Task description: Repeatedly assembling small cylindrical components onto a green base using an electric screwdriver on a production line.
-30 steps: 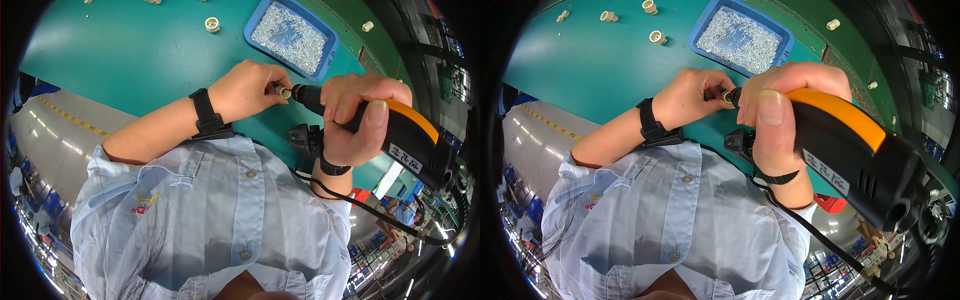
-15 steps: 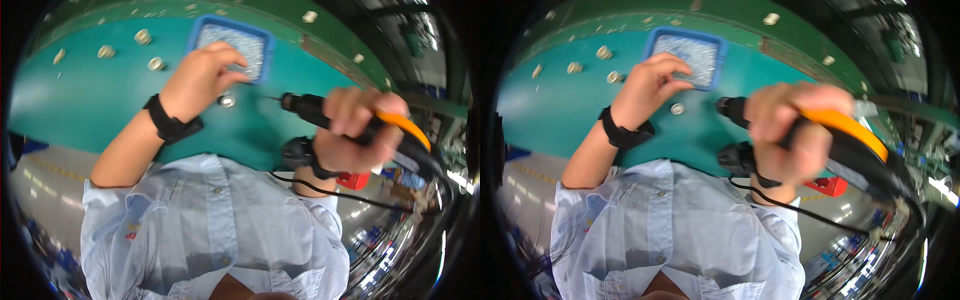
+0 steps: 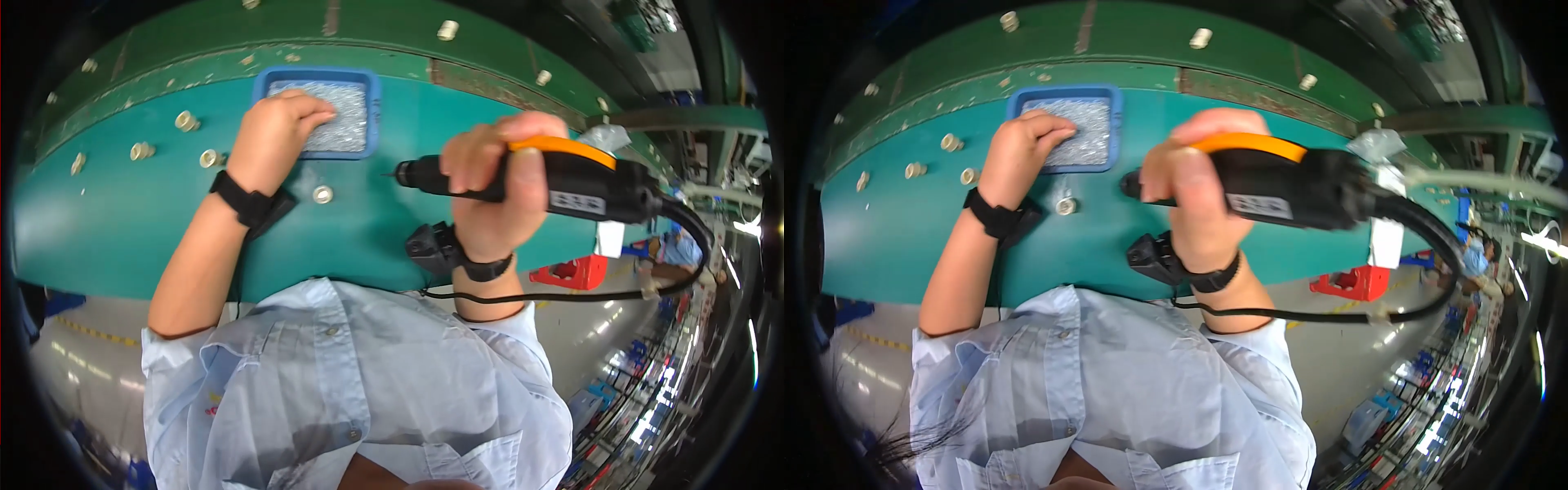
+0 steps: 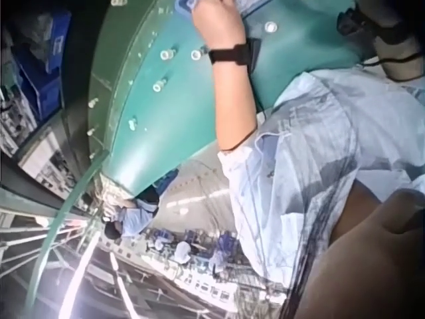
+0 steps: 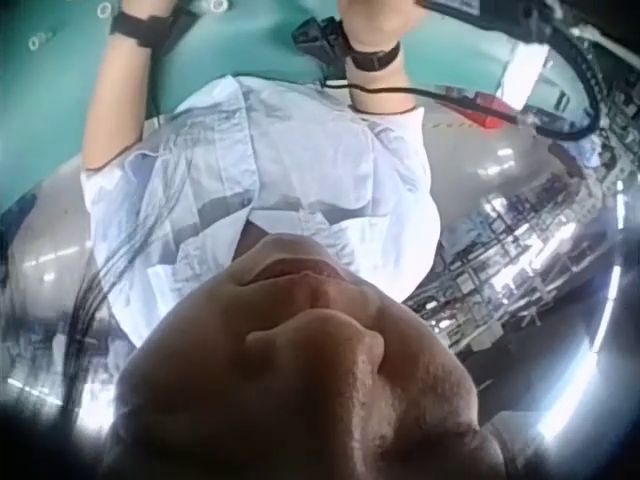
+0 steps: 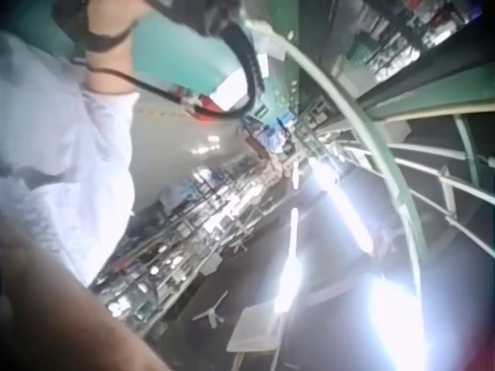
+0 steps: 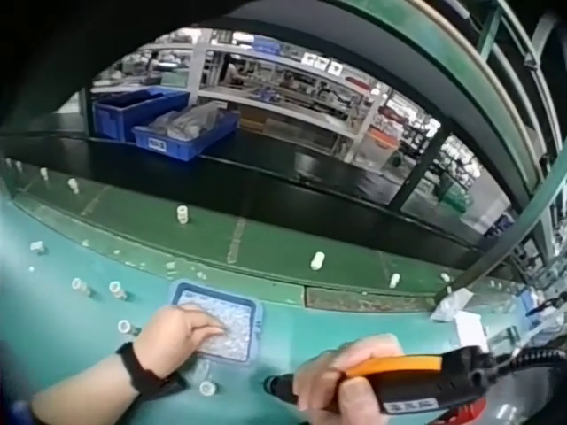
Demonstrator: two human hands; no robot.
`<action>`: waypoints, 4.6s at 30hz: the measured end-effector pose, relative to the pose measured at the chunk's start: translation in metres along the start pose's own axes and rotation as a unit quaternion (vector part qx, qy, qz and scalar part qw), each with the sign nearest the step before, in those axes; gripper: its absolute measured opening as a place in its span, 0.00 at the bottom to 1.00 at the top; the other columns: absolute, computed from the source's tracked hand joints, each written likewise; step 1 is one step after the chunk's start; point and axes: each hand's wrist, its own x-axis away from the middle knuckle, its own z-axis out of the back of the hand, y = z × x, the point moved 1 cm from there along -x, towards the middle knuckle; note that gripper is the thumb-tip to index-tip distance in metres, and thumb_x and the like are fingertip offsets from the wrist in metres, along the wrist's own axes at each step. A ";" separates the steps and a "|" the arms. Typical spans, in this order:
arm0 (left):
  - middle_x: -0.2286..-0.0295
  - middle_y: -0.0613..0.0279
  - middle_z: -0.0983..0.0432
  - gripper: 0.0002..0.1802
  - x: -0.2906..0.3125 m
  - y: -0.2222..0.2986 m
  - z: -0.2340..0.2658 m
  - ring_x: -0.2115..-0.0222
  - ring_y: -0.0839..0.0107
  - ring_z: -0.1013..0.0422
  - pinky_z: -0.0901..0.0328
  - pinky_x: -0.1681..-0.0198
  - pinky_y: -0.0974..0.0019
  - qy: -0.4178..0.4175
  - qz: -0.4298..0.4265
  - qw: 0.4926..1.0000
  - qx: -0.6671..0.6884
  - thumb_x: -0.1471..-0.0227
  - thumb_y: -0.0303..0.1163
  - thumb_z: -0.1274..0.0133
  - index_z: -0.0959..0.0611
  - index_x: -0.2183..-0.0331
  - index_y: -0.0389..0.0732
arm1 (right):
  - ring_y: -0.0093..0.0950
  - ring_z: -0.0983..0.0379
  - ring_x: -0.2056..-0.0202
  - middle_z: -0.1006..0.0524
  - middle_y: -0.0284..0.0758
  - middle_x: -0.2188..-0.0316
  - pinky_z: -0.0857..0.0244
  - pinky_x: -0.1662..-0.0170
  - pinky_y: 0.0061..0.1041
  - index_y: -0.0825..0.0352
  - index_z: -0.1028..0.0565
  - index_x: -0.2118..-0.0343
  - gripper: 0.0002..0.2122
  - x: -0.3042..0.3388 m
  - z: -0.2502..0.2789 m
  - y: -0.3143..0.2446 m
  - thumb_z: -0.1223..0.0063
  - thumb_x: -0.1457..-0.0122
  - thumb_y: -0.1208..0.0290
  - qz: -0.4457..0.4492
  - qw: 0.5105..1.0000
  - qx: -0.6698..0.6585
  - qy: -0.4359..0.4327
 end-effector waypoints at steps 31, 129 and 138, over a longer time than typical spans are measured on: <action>0.76 0.67 0.29 0.07 0.062 0.046 0.008 0.71 0.68 0.33 0.39 0.66 0.68 -0.016 0.042 0.992 0.122 0.66 0.22 0.39 0.19 0.78 0.41 | 0.19 0.41 0.83 0.38 0.26 0.84 0.47 0.76 0.20 0.63 0.34 0.60 0.16 0.000 -0.033 -0.007 0.60 0.41 0.54 0.010 0.970 -0.097 -0.223; 0.74 0.55 0.29 0.13 0.063 0.041 0.007 0.70 0.57 0.30 0.35 0.68 0.60 -0.183 0.027 0.983 -0.017 0.62 0.22 0.43 0.22 0.68 0.38 | 0.20 0.43 0.86 0.38 0.29 0.86 0.48 0.81 0.21 0.66 0.35 0.65 0.13 0.008 0.019 -0.017 0.55 0.43 0.60 0.073 0.997 0.008 0.011; 0.73 0.57 0.29 0.12 0.032 0.030 0.021 0.73 0.59 0.30 0.35 0.70 0.62 -0.160 0.063 0.984 0.045 0.61 0.28 0.41 0.23 0.69 0.38 | 0.20 0.43 0.86 0.39 0.29 0.86 0.48 0.81 0.21 0.66 0.34 0.65 0.12 0.011 0.021 -0.011 0.57 0.42 0.62 0.079 0.997 0.002 -0.019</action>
